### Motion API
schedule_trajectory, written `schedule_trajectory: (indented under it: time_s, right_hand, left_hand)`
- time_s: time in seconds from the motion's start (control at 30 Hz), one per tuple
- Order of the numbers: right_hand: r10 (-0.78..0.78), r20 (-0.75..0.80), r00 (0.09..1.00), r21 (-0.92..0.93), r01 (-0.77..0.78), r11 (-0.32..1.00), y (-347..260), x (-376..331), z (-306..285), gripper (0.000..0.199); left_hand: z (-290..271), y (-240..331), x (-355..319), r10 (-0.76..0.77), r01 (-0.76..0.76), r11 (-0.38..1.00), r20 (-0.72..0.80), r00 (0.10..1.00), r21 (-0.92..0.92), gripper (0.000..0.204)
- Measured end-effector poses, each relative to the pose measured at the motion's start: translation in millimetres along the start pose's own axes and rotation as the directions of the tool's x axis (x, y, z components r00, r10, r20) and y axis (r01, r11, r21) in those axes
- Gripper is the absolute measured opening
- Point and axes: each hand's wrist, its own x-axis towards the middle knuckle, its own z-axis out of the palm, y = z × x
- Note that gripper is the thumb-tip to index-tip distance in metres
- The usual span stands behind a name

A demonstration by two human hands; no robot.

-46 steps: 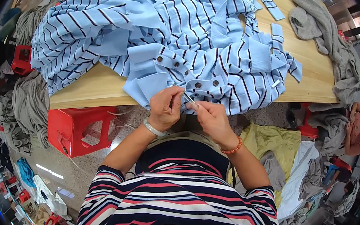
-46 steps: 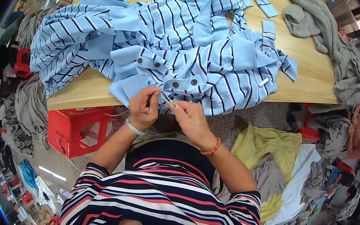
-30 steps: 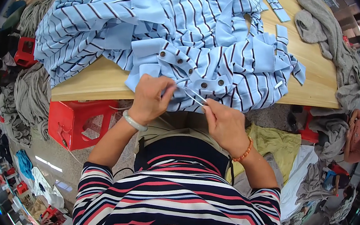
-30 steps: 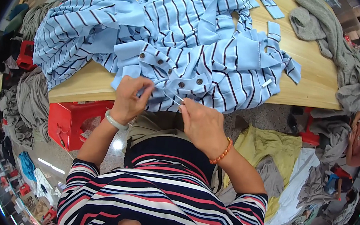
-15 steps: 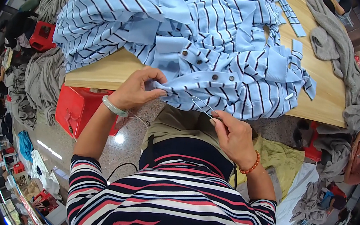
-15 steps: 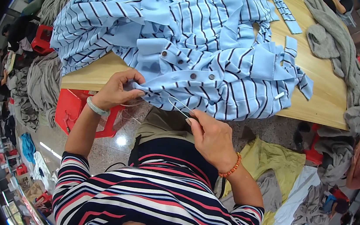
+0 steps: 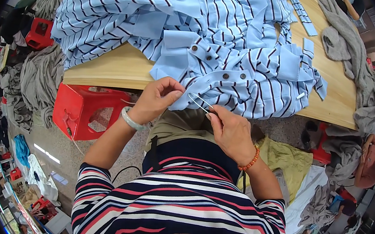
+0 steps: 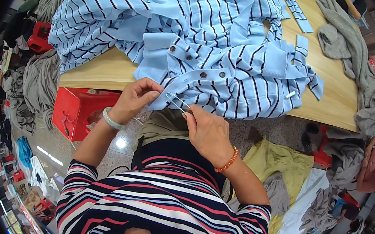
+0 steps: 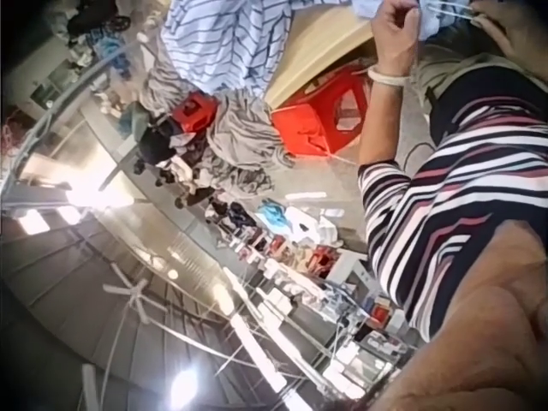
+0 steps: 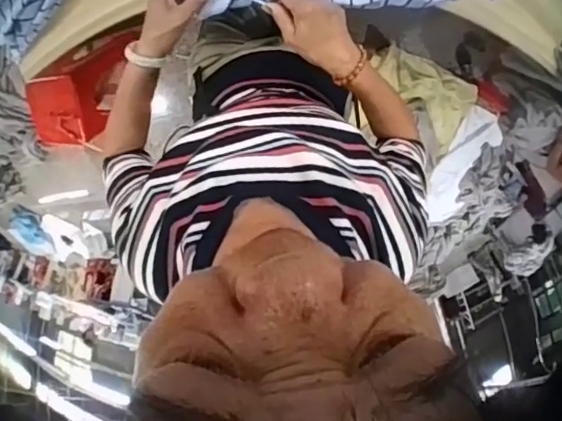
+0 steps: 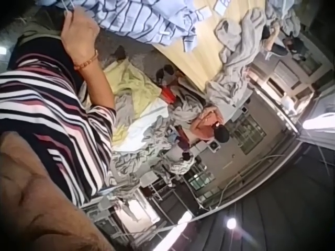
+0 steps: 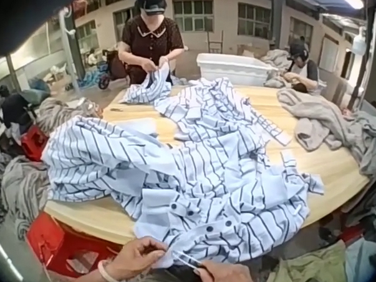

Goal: Trimming loose threads and inspecting striped shirts on a factory work table.

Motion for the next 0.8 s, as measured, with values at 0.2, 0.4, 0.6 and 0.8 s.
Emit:
schedule_trajectory:
  time_s: [0.2, 0.4, 0.6, 0.8]
  right_hand:
    - [0.014, -0.033, 0.999, -0.023, -0.015, 1.0, 0, 0, 1, 0.016]
    - [0.026, -0.049, 0.998, -0.047, -0.029, 0.998, 4, -3, 2, 0.017]
    - [-0.001, -0.038, 0.999, -0.072, -0.002, 0.997, 0, 0, 5, 0.018]
    - [-0.013, -0.051, 0.999, -0.159, 0.005, 0.987, -5, 3, 7, 0.018]
  left_hand:
    - [11, -22, -6, -0.017, 0.026, 0.981, -0.049, 0.999, 0.191, 0.021]
    - [12, -25, -3, 0.001, 0.008, 0.997, -0.109, 0.994, 0.081, 0.014]
    - [22, -23, -1, 0.019, -0.021, 1.0, -0.14, 0.99, -0.014, 0.013]
    - [28, -25, 1, 0.204, -0.151, 0.958, -0.209, 0.956, 0.242, 0.01]
